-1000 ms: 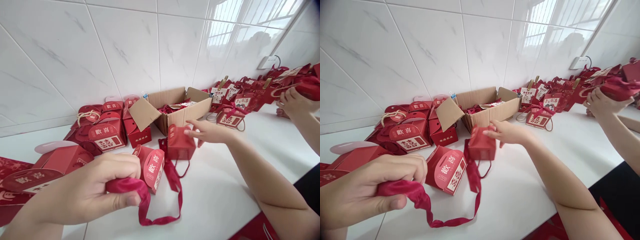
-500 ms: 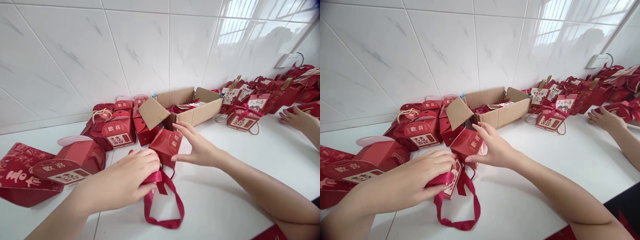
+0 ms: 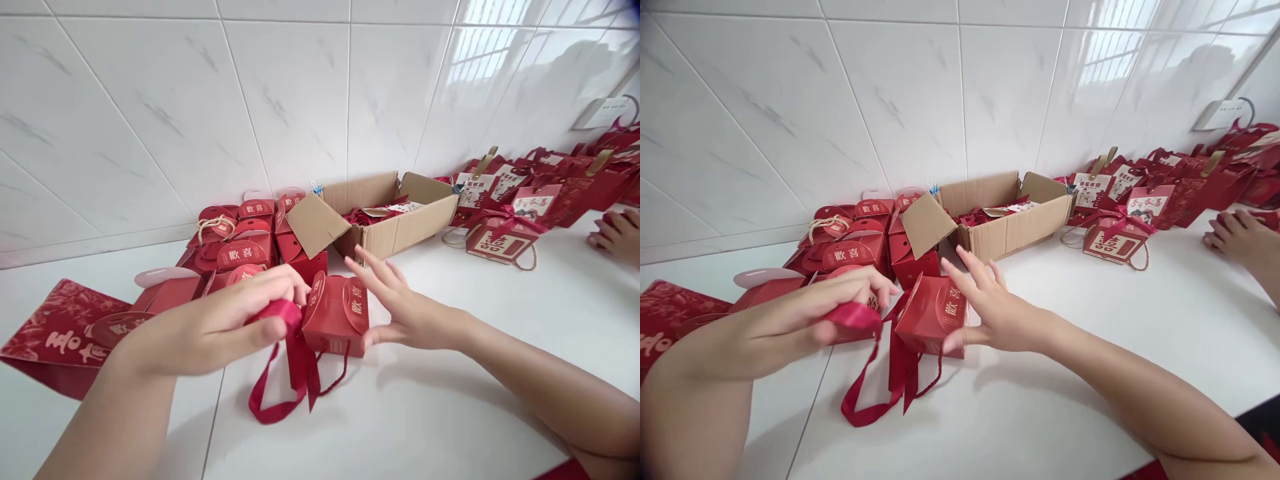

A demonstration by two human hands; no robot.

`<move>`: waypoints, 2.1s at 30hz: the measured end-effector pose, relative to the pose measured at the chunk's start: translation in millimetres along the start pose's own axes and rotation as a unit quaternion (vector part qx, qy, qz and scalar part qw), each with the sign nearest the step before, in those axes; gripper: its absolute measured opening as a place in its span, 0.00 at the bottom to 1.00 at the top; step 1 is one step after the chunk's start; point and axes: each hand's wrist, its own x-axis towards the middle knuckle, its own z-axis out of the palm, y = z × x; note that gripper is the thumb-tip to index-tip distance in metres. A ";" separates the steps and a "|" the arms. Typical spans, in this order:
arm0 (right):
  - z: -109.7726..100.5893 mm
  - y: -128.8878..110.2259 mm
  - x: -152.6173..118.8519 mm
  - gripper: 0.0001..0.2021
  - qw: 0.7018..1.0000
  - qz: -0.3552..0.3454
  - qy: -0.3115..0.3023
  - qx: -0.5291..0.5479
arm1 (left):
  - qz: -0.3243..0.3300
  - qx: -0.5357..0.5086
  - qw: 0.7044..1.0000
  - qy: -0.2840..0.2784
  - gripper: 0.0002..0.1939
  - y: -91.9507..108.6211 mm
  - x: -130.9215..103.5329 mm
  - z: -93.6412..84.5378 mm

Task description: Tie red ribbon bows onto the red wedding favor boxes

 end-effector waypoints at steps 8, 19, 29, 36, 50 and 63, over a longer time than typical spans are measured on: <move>12.5 -58.5 -28.1 0.24 0.879 -0.063 -0.040 0.471 | 0.053 0.008 0.998 -0.035 0.08 41.2 9.2 39.3; 4.9 -51.2 -17.3 0.18 0.900 0.088 -0.093 0.417 | 0.009 0.049 0.999 -0.015 0.09 31.6 15.4 42.8; -36.7 -8.4 -4.4 0.21 0.910 0.162 0.034 0.379 | -0.134 0.042 0.987 0.078 0.10 -1.0 30.5 51.4; -39.1 2.8 1.2 0.19 0.898 0.177 -0.036 0.401 | -0.160 0.053 0.986 0.008 0.14 -3.6 33.5 60.2; -36.3 6.3 4.6 0.17 0.885 0.183 -0.030 0.428 | -0.154 0.058 0.986 0.007 0.13 -2.9 33.6 58.9; -38.1 12.8 6.2 0.17 0.886 0.175 -0.037 0.427 | -0.152 0.053 0.987 -0.004 0.13 -4.6 34.2 62.4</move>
